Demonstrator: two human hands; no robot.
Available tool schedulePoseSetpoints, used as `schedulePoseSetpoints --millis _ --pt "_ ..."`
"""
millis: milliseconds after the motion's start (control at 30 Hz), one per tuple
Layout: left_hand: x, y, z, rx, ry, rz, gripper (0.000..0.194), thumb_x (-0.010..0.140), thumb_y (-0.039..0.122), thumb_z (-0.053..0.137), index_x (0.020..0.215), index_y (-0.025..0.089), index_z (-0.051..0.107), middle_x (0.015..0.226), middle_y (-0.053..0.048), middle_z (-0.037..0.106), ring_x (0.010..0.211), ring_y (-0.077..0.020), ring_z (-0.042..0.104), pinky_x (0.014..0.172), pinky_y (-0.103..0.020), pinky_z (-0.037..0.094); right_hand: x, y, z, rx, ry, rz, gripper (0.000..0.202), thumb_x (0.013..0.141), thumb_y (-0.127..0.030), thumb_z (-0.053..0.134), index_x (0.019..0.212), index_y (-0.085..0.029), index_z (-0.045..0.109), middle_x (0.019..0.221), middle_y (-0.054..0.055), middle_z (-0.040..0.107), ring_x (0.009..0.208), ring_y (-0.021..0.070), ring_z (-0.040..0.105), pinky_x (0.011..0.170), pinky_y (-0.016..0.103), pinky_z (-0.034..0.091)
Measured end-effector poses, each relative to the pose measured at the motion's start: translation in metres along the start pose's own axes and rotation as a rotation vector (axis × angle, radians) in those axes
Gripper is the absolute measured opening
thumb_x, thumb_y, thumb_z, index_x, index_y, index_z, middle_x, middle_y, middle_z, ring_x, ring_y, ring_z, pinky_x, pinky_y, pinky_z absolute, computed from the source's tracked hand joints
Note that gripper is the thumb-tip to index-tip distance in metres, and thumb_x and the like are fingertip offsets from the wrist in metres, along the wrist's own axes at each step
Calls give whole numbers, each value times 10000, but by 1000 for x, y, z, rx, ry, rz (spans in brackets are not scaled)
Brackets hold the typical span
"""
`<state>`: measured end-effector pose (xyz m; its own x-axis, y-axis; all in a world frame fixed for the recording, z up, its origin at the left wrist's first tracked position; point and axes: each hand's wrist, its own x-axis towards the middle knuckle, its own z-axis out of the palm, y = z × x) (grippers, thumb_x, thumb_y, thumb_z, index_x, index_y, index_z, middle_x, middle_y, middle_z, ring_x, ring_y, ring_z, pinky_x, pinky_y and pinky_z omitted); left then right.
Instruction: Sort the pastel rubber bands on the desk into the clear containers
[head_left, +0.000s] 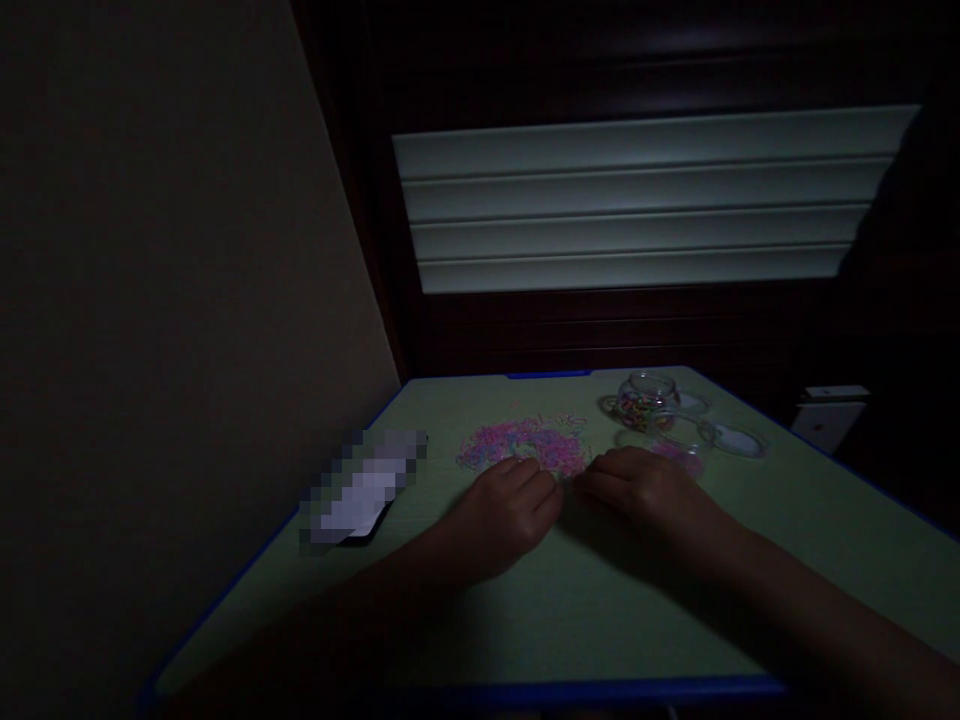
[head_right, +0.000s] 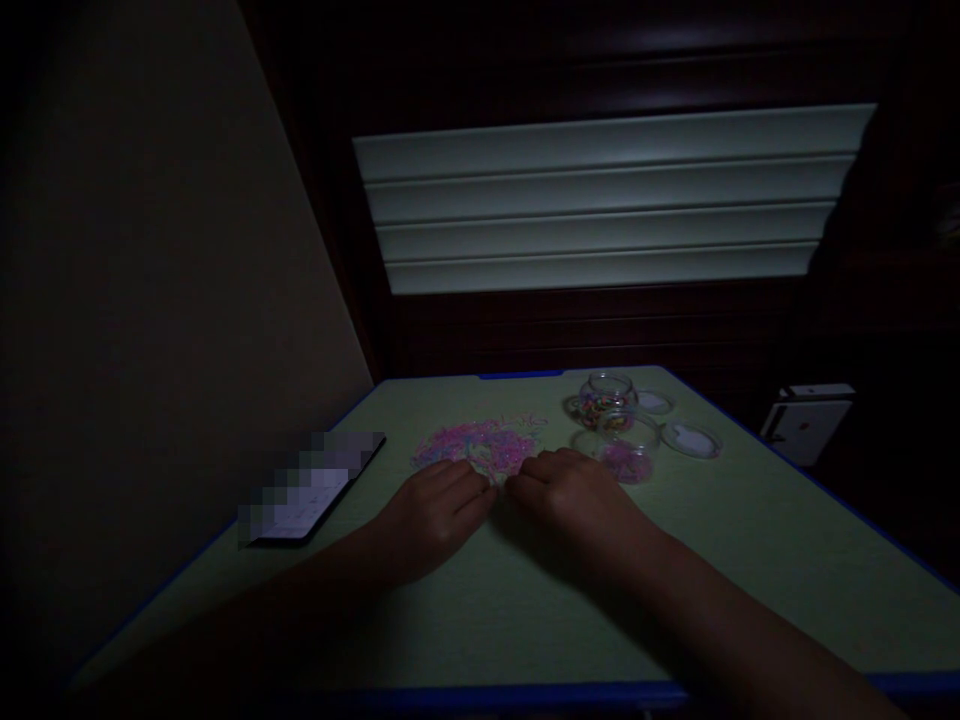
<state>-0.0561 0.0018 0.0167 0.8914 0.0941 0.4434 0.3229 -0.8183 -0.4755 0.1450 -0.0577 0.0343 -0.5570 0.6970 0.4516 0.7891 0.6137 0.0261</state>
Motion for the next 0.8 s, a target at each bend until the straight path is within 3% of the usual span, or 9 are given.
schedulePoseSetpoints --millis 367,800 --pt "-1 -2 6 -84 44 -61 117 897 139 468 817 141 553 738 -22 529 702 -161 474 613 -294 390 0 2 0 -10 -4 19 174 853 -103 477 785 -140 633 752 56 607 693 137 520 637 270 353" --pt "-3 -4 7 -109 -15 -100 134 898 132 454 841 137 575 773 -29 547 726 -164 479 643 -301 404 -2 11 -10 -31 -20 82 173 881 -153 489 860 -159 661 743 37 597 667 124 513 619 244 349"
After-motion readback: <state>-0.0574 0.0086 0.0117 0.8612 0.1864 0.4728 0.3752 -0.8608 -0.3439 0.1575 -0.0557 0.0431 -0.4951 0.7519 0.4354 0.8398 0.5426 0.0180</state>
